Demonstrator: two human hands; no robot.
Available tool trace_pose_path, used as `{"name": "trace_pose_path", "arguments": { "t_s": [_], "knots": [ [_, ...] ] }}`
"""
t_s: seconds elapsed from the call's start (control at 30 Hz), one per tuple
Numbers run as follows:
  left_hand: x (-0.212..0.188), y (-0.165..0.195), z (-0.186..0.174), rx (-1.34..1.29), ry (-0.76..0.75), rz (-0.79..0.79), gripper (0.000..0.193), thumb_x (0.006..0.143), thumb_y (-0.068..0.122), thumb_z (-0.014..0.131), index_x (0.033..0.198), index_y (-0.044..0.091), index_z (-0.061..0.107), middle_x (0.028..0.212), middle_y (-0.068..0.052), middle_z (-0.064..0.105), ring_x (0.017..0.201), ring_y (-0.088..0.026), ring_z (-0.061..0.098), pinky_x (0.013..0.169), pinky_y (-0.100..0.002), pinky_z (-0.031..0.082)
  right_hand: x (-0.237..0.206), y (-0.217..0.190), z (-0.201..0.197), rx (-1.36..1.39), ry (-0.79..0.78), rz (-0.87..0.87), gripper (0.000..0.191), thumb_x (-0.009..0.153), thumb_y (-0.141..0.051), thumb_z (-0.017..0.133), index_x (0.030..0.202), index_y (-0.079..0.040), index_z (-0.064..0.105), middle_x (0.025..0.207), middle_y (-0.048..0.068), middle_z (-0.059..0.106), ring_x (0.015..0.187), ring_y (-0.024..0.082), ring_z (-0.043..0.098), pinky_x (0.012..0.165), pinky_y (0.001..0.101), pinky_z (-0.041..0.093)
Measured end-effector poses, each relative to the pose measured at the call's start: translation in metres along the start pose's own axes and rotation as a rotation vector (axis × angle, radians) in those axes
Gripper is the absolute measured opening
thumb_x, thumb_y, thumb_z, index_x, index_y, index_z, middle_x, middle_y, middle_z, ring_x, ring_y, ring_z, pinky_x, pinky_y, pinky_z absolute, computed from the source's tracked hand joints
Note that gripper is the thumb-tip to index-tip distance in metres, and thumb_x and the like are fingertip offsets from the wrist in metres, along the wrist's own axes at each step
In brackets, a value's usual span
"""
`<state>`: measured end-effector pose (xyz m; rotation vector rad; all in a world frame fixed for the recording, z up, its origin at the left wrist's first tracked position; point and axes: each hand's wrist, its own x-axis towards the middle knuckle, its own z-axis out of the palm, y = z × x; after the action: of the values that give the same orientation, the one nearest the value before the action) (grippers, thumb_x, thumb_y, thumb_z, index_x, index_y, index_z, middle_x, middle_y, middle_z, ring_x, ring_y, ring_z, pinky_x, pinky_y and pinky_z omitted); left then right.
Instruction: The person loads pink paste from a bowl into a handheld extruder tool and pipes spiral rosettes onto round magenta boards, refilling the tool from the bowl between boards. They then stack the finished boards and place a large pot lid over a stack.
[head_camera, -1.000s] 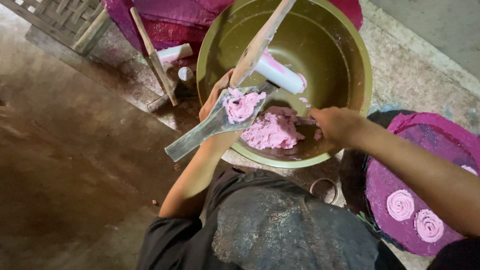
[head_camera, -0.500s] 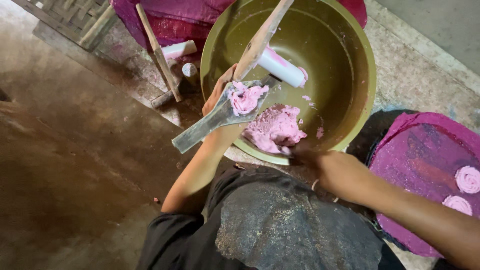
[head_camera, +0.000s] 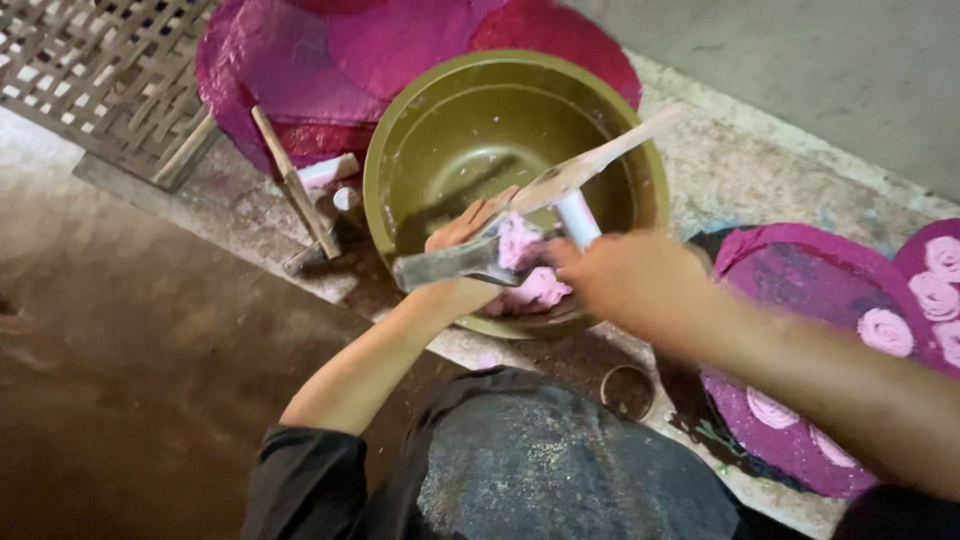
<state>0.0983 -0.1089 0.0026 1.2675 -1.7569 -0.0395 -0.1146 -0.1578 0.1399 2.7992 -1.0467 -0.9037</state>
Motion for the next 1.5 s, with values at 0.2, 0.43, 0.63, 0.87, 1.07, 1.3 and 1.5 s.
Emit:
{"name": "trace_pose_path", "arguments": {
  "t_s": [0.2, 0.43, 0.63, 0.87, 1.07, 1.3, 1.5],
  "knots": [
    [-0.006, -0.018, -0.006, -0.203, -0.27, -0.508, 0.053, 0.079, 0.017, 0.077, 0.129, 0.013, 0.063, 0.109, -0.007, 0.076, 0.095, -0.021, 0.074, 0.086, -0.036, 0.059, -0.048, -0.009, -0.014, -0.088, 0.444, -0.148, 0.031, 0.092, -0.016, 0.061, 0.123, -0.009, 0.062, 0.09, 0.006, 0.068, 0.078, 0.022, 0.071, 0.065, 0.0358, 0.058],
    [0.023, -0.037, -0.004, 0.229, 0.138, -0.185, 0.054, 0.077, 0.021, 0.079, 0.126, 0.007, 0.062, 0.142, -0.017, 0.059, 0.116, -0.032, 0.068, 0.089, -0.039, 0.06, -0.015, -0.003, 0.024, 0.77, 0.748, -0.044, 0.062, 0.086, -0.008, 0.068, 0.146, -0.006, 0.056, 0.107, 0.021, 0.071, 0.09, 0.033, 0.073, 0.082, 0.0373, 0.057],
    [0.049, -0.035, -0.01, 0.451, 0.078, -0.221, 0.055, 0.079, 0.029, 0.082, 0.126, 0.005, 0.068, 0.157, -0.022, 0.044, 0.117, -0.038, 0.063, 0.089, -0.046, 0.059, 0.014, -0.018, 0.09, 1.117, 0.734, -0.201, 0.038, 0.101, -0.008, 0.06, 0.138, -0.002, 0.06, 0.124, 0.022, 0.072, 0.111, 0.027, 0.071, 0.093, 0.04, 0.054],
    [0.044, -0.035, 0.01, 0.517, 0.143, -0.093, 0.049, 0.08, 0.027, 0.078, 0.123, 0.006, 0.07, 0.156, -0.031, 0.037, 0.125, -0.046, 0.055, 0.088, -0.043, 0.059, 0.043, 0.004, 0.092, 0.97, 0.999, -0.191, 0.044, 0.102, -0.007, 0.056, 0.145, 0.004, 0.056, 0.132, 0.024, 0.069, 0.116, 0.032, 0.068, 0.098, 0.0466, 0.051],
    [0.046, -0.077, 0.005, 0.654, 0.297, 0.069, 0.049, 0.084, 0.031, 0.08, 0.122, 0.004, 0.066, 0.148, -0.021, 0.054, 0.116, -0.035, 0.068, 0.084, -0.04, 0.061, 0.028, 0.008, 0.074, 1.211, 0.292, 0.045, 0.035, 0.098, -0.018, 0.058, 0.13, -0.009, 0.067, 0.095, 0.013, 0.08, 0.082, 0.024, 0.075, 0.075, 0.0397, 0.062],
    [0.02, -0.043, -0.008, 0.272, -0.143, -0.147, 0.057, 0.09, 0.028, 0.068, 0.143, 0.013, 0.052, 0.126, -0.011, 0.068, 0.109, -0.021, 0.068, 0.09, -0.036, 0.059, 0.028, 0.043, 0.002, 0.537, 0.116, -0.143, 0.034, 0.105, -0.029, 0.048, 0.125, -0.012, 0.069, 0.093, 0.011, 0.078, 0.085, 0.023, 0.077, 0.076, 0.0402, 0.06],
    [0.008, -0.038, -0.011, 0.092, -0.197, -0.228, 0.046, 0.087, 0.02, 0.066, 0.131, 0.007, 0.063, 0.13, -0.015, 0.068, 0.114, -0.03, 0.065, 0.096, -0.042, 0.05, 0.011, -0.021, -0.007, -0.117, 0.696, -0.29, 0.045, 0.085, -0.015, 0.056, 0.126, 0.001, 0.061, 0.089, 0.012, 0.069, 0.076, 0.028, 0.07, 0.063, 0.0389, 0.057]
  ]
}}
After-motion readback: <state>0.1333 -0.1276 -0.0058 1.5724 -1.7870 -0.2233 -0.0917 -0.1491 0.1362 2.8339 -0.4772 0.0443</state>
